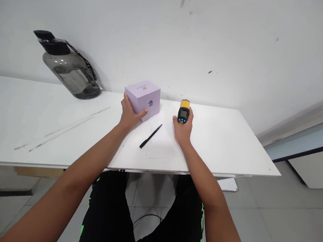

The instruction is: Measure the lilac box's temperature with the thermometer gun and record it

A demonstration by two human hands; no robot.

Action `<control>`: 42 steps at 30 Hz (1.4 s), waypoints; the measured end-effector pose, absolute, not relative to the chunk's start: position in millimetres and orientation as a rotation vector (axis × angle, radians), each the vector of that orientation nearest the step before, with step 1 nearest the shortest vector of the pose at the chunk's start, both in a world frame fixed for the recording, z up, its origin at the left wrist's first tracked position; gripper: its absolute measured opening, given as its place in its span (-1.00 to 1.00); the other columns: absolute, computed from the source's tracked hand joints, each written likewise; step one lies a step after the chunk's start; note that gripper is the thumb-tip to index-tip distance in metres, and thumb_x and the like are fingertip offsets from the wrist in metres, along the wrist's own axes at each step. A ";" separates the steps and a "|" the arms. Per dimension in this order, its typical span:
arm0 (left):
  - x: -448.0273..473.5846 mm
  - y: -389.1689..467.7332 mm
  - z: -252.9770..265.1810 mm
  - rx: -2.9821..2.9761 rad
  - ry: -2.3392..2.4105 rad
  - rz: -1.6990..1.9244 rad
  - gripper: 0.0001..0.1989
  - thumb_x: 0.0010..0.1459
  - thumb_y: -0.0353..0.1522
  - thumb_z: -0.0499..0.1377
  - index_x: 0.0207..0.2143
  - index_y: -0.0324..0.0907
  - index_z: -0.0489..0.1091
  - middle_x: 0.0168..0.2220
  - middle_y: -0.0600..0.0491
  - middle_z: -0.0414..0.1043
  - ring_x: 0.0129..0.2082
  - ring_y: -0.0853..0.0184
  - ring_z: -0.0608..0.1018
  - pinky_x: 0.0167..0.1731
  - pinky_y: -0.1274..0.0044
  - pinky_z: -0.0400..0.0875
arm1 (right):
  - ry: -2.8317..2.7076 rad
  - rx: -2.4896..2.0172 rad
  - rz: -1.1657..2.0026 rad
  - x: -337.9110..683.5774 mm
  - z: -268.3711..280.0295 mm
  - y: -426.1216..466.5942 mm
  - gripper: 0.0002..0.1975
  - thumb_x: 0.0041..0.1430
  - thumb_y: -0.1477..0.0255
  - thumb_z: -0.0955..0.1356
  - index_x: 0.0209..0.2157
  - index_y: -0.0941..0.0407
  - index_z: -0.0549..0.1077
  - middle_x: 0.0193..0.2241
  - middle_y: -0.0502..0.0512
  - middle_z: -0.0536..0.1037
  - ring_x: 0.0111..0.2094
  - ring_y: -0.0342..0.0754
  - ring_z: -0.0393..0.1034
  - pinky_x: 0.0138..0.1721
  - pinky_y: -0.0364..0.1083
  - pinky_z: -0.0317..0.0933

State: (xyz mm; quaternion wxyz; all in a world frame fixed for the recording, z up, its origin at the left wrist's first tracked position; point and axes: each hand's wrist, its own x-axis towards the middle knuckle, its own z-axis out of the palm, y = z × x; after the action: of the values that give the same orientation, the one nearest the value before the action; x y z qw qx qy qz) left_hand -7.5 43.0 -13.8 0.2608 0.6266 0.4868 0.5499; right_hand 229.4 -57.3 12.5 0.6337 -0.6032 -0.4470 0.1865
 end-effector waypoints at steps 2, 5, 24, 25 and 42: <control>-9.6 45.8 -14.6 1.677 1.363 1.487 0.32 -0.22 0.01 0.51 0.47 0.13 -0.17 0.41 -0.16 -0.13 0.45 -0.16 0.01 0.40 0.01 0.02 | -1.037 -1.365 0.445 228.8 13.8 -57.9 -0.22 0.04 0.25 0.46 0.29 0.01 0.20 0.09 0.19 0.48 0.03 0.05 0.42 0.11 0.14 0.33; -12.4 46.0 -11.5 1.649 1.508 1.404 0.09 -0.05 0.06 0.42 0.44 0.12 0.01 0.43 -0.11 -0.16 0.42 -0.10 0.08 0.41 0.10 0.04 | -1.021 -1.329 0.589 229.4 16.9 -58.0 -0.18 0.05 0.18 0.49 0.30 -0.07 0.16 0.02 0.12 0.51 -0.11 -0.02 0.47 -0.04 0.07 0.41; -5.4 49.7 -4.1 1.672 1.746 1.124 0.15 -0.03 -0.04 0.39 0.46 -0.14 -0.14 0.39 -0.26 0.16 0.47 -0.12 0.07 0.40 0.09 0.06 | -1.576 -1.775 0.121 249.6 19.7 -57.9 -0.15 0.10 0.45 0.30 0.44 0.02 0.03 0.28 0.30 0.38 0.17 0.25 0.40 0.12 0.22 0.30; -4.7 50.2 -2.9 1.704 1.760 1.086 0.19 -0.06 -0.05 0.41 0.47 -0.14 -0.16 0.41 -0.26 0.14 0.49 -0.12 0.02 0.42 0.07 0.01 | -1.622 -1.813 0.102 248.5 18.8 -56.3 -0.16 0.11 0.46 0.30 0.43 0.02 0.05 0.26 0.29 0.41 0.15 0.26 0.41 0.13 0.24 0.27; -5.9 40.7 7.0 1.893 1.838 0.941 0.27 -0.27 -0.09 0.48 0.40 -0.19 -0.08 0.34 -0.30 0.24 0.36 -0.19 0.28 0.30 0.13 0.20 | -1.859 -2.022 0.053 238.6 12.3 -52.3 -0.40 0.22 0.45 0.28 0.30 0.04 0.33 0.36 0.26 0.31 0.13 0.16 0.44 0.14 0.17 0.22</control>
State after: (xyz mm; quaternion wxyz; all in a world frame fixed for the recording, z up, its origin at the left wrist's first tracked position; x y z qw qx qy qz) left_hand -5.9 40.7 7.0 0.1690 0.6661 0.6467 0.3310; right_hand 238.6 -52.3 12.3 0.1960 -0.7219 -0.6634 0.0188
